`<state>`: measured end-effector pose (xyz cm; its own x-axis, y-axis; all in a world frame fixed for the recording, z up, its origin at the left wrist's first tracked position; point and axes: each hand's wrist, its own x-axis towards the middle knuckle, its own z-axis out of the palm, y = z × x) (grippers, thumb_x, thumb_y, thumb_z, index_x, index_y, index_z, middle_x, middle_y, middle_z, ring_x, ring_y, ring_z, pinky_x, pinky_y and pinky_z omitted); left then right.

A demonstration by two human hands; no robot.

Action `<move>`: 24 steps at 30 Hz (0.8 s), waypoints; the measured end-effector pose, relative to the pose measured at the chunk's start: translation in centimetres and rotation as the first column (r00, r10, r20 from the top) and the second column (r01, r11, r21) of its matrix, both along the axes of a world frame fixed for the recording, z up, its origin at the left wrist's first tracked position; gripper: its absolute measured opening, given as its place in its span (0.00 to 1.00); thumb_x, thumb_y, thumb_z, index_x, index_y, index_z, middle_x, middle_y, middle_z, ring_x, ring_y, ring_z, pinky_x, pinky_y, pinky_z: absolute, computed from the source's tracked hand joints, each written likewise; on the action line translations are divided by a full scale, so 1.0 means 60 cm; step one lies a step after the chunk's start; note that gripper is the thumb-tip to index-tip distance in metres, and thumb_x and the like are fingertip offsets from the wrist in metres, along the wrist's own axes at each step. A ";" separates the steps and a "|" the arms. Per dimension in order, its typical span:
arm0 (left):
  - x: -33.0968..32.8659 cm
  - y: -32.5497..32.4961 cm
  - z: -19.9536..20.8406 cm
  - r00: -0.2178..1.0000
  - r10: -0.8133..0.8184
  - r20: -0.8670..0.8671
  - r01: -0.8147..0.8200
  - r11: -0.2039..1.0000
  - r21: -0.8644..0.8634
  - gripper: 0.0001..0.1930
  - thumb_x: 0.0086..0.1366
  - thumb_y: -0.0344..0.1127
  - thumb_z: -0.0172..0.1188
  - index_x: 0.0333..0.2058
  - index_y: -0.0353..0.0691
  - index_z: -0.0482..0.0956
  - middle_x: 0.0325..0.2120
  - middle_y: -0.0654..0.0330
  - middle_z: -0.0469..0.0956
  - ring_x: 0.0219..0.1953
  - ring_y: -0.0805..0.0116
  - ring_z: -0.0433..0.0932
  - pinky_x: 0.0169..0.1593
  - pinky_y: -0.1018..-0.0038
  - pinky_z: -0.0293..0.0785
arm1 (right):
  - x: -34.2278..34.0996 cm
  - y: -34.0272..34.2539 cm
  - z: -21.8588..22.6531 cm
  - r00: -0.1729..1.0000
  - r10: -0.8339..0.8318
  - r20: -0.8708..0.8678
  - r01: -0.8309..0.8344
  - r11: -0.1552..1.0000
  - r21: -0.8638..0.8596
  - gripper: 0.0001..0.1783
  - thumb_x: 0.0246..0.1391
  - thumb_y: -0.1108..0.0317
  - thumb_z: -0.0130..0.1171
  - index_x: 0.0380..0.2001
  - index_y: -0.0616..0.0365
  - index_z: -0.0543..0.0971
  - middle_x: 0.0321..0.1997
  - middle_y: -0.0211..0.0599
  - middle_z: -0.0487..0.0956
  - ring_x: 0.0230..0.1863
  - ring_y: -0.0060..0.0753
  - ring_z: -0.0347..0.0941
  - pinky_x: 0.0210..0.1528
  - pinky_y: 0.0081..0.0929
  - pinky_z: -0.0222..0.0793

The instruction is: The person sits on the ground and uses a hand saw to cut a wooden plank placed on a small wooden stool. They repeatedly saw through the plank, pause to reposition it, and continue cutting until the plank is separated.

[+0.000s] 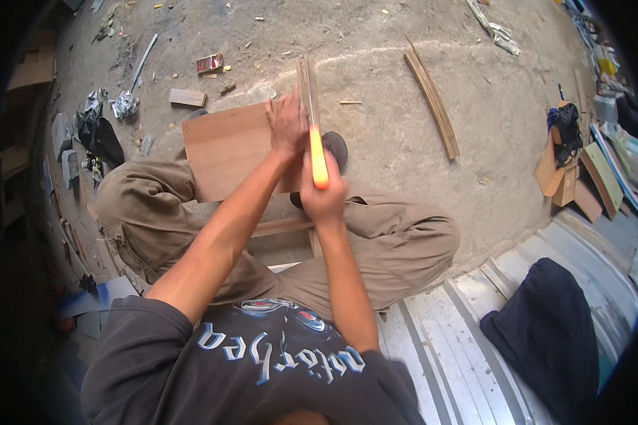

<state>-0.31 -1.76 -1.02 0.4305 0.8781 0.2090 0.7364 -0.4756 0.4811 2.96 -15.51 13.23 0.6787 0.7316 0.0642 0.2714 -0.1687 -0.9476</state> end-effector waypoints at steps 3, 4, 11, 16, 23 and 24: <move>0.001 -0.001 -0.002 1.000 0.009 -0.016 -0.010 0.999 -0.036 0.30 0.66 0.38 0.47 0.65 0.36 0.61 0.49 0.53 0.75 0.59 0.62 0.68 0.71 0.47 0.36 | 0.009 0.019 0.017 0.999 0.022 0.031 -0.017 0.990 -0.139 0.13 0.59 0.69 0.61 0.45 0.65 0.77 0.32 0.52 0.80 0.30 0.50 0.81 0.30 0.33 0.74; 0.003 0.005 0.001 1.000 0.007 -0.004 -0.007 0.999 -0.054 0.29 0.67 0.39 0.45 0.65 0.35 0.61 0.49 0.52 0.74 0.59 0.61 0.67 0.71 0.47 0.36 | -0.003 -0.019 0.022 0.999 0.018 0.048 -0.012 0.994 -0.110 0.14 0.58 0.70 0.62 0.45 0.66 0.77 0.32 0.52 0.81 0.30 0.48 0.82 0.31 0.33 0.75; -0.015 -0.005 0.007 1.000 0.007 -0.003 -0.007 0.994 -0.109 0.29 0.68 0.38 0.43 0.66 0.34 0.60 0.50 0.51 0.73 0.61 0.60 0.65 0.71 0.47 0.35 | -0.046 -0.222 0.117 0.996 0.091 0.021 -0.084 0.968 -0.236 0.17 0.55 0.76 0.62 0.48 0.72 0.76 0.33 0.50 0.82 0.33 0.39 0.83 0.36 0.30 0.77; 0.003 0.001 0.010 1.000 -0.013 -0.006 0.012 0.996 -0.086 0.30 0.66 0.39 0.47 0.66 0.35 0.60 0.50 0.53 0.74 0.61 0.63 0.66 0.71 0.47 0.35 | 0.028 0.046 -0.015 0.999 0.034 0.021 -0.034 0.999 -0.028 0.11 0.59 0.70 0.61 0.43 0.64 0.77 0.28 0.51 0.79 0.27 0.53 0.79 0.29 0.35 0.73; -0.004 0.002 0.007 0.999 0.023 -0.023 -0.025 0.995 -0.098 0.30 0.67 0.40 0.46 0.66 0.35 0.59 0.51 0.54 0.73 0.61 0.63 0.65 0.71 0.47 0.35 | -0.032 -0.110 0.027 0.997 0.057 0.053 -0.052 0.995 -0.082 0.16 0.57 0.70 0.63 0.46 0.68 0.76 0.30 0.48 0.81 0.30 0.43 0.82 0.33 0.33 0.76; -0.008 0.000 0.009 0.999 0.031 -0.038 -0.035 0.995 -0.092 0.30 0.67 0.40 0.46 0.66 0.35 0.59 0.51 0.54 0.73 0.61 0.63 0.65 0.71 0.47 0.35 | -0.046 -0.173 0.050 0.998 0.056 -0.038 -0.063 0.972 -0.228 0.16 0.55 0.73 0.64 0.46 0.69 0.76 0.32 0.49 0.82 0.32 0.40 0.83 0.35 0.31 0.77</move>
<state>-0.79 -1.77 -0.48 0.4070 0.9067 0.1106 0.7690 -0.4054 0.4942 0.20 -25.89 16.22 0.6324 0.7637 -0.1302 0.2588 -0.3666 -0.8936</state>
